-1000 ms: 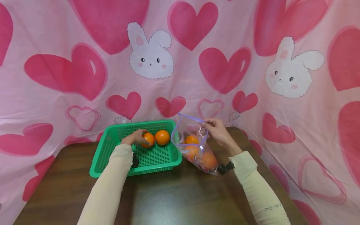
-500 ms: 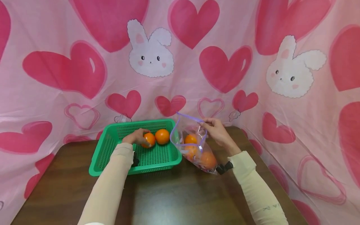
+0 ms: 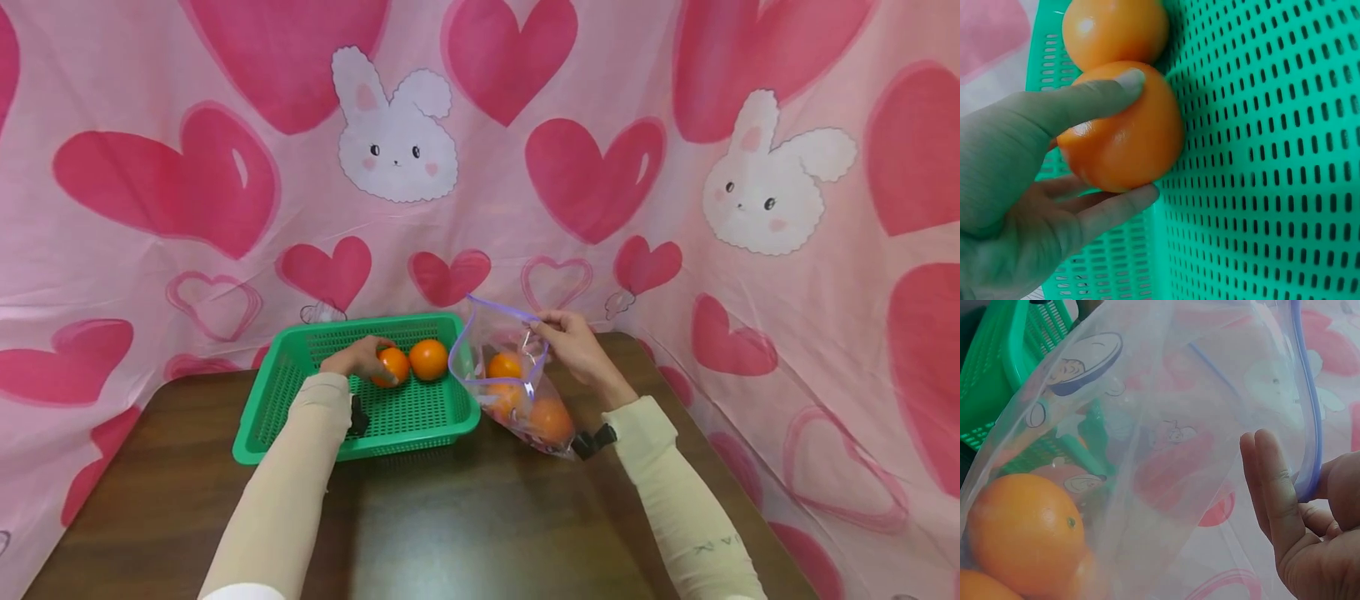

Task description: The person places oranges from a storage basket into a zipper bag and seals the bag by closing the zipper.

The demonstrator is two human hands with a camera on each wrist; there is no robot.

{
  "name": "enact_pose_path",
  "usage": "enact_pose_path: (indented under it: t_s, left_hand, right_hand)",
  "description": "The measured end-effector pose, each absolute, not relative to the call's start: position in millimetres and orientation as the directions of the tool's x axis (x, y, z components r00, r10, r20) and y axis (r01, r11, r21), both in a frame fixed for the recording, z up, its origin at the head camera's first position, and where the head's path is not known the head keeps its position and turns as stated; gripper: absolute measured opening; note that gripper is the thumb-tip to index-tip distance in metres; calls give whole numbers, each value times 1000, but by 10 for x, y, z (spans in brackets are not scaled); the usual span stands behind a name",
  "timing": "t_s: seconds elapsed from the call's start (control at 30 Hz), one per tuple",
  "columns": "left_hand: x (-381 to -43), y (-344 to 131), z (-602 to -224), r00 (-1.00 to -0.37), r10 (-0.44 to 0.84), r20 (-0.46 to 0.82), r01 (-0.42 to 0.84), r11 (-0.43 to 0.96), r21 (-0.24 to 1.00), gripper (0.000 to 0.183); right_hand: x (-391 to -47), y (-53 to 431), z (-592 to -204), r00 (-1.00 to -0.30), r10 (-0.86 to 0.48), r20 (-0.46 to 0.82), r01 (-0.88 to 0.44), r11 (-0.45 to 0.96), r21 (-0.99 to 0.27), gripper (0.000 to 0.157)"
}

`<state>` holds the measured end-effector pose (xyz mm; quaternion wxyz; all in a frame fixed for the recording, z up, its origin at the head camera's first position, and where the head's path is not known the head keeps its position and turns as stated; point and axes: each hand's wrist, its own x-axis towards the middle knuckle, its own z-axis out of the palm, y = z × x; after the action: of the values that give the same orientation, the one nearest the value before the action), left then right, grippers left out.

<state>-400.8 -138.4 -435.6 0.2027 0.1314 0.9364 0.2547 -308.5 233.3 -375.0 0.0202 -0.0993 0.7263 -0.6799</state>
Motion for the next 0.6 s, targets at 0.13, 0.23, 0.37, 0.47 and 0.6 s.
enact_pose_path:
  t_s: [0.13,0.23,0.37,0.47,0.6]
  left_hand:
    - [-3953,-1402,-4308,-899,339,-278,151,835,529,75]
    - [-3923,-1387,-4279,-907,339,-249,157,823,546,75]
    - [-3906,-1362,-4249,-914,349,-210,182,811,557,76]
    - [-3889,-1360,-4213,-914,365,-179,214,808,549,77]
    - [-3840,-1384,-4137,-911,389,-139,257,797,546,77]
  right_hand:
    - [-3073,2315,-3736,-978,-178,112,-124,55,-991,30]
    - [-3059,2316,-3735,-976,-181,121,-133,50,-990,30]
    - [-3034,2317,-3748,-974,-194,118,-127,34,-991,31]
    - [-3012,2314,-3754,-974,-197,109,-118,35,-992,31]
    - [-2988,2312,-3749,-977,-186,107,-117,45,-992,31]
